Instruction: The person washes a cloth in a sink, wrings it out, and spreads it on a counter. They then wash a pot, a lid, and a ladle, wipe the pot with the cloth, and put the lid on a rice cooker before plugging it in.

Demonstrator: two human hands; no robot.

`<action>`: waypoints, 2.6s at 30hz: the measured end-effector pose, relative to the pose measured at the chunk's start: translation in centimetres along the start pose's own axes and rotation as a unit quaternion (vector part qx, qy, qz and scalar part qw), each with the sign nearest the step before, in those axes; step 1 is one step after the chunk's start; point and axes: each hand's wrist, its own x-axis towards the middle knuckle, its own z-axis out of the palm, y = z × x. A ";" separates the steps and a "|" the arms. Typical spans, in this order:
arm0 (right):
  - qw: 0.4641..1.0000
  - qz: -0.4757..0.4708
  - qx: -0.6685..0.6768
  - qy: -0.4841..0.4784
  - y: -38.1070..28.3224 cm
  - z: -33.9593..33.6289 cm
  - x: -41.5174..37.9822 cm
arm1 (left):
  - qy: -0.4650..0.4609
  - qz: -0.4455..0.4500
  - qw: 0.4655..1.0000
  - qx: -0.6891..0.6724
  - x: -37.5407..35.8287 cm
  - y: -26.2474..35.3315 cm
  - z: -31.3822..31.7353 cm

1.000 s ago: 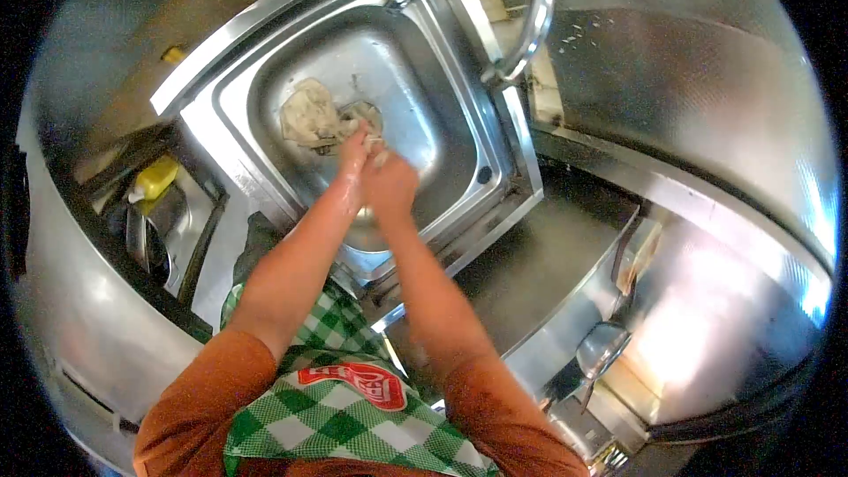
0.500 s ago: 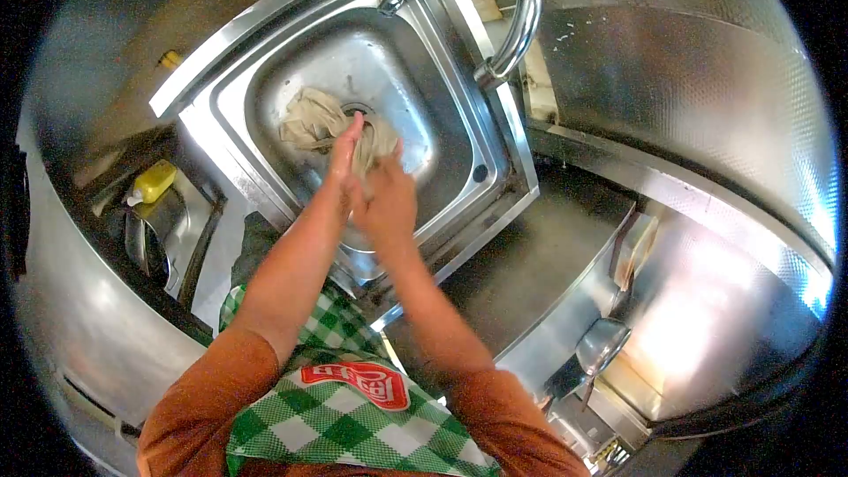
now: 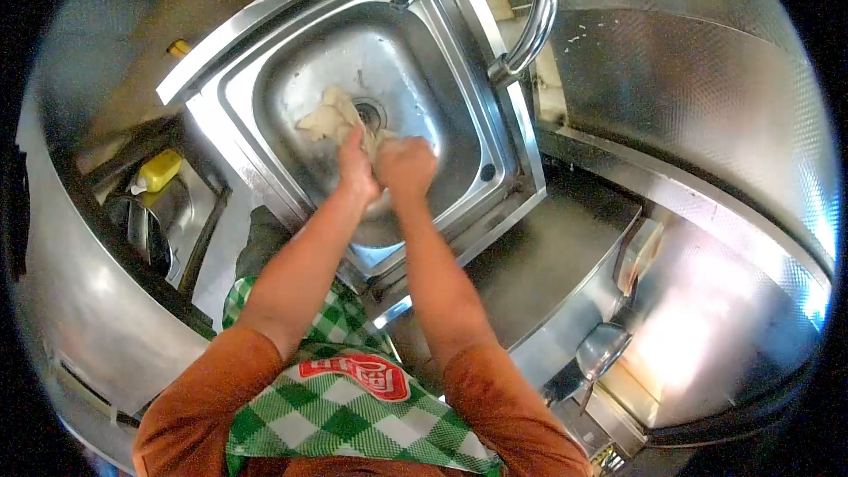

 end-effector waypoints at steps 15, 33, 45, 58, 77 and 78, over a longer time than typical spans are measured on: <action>0.854 0.207 0.455 -0.143 5.0 -1.2 4.3 | -0.045 0.107 0.588 0.801 -7.4 3.1 5.3; 0.744 0.363 0.495 -0.264 1.1 -3.1 1.8 | -0.121 0.408 0.580 0.694 -10.7 -0.8 -1.3; 0.991 0.046 0.074 -0.098 -5.5 -7.4 -7.4 | -0.265 -0.119 0.954 -0.078 2.6 -2.8 -6.3; 0.971 0.190 -0.028 -0.143 -1.5 -2.4 -1.0 | 0.107 0.051 0.992 0.033 -3.8 -3.7 -0.8; 0.982 0.165 0.052 -0.078 0.4 -0.9 1.6 | 0.026 0.005 1.000 0.016 -3.8 -1.6 0.4; 0.983 0.161 0.059 -0.059 -0.3 -2.4 1.1 | 0.000 -0.029 0.999 0.030 -4.3 -1.1 0.4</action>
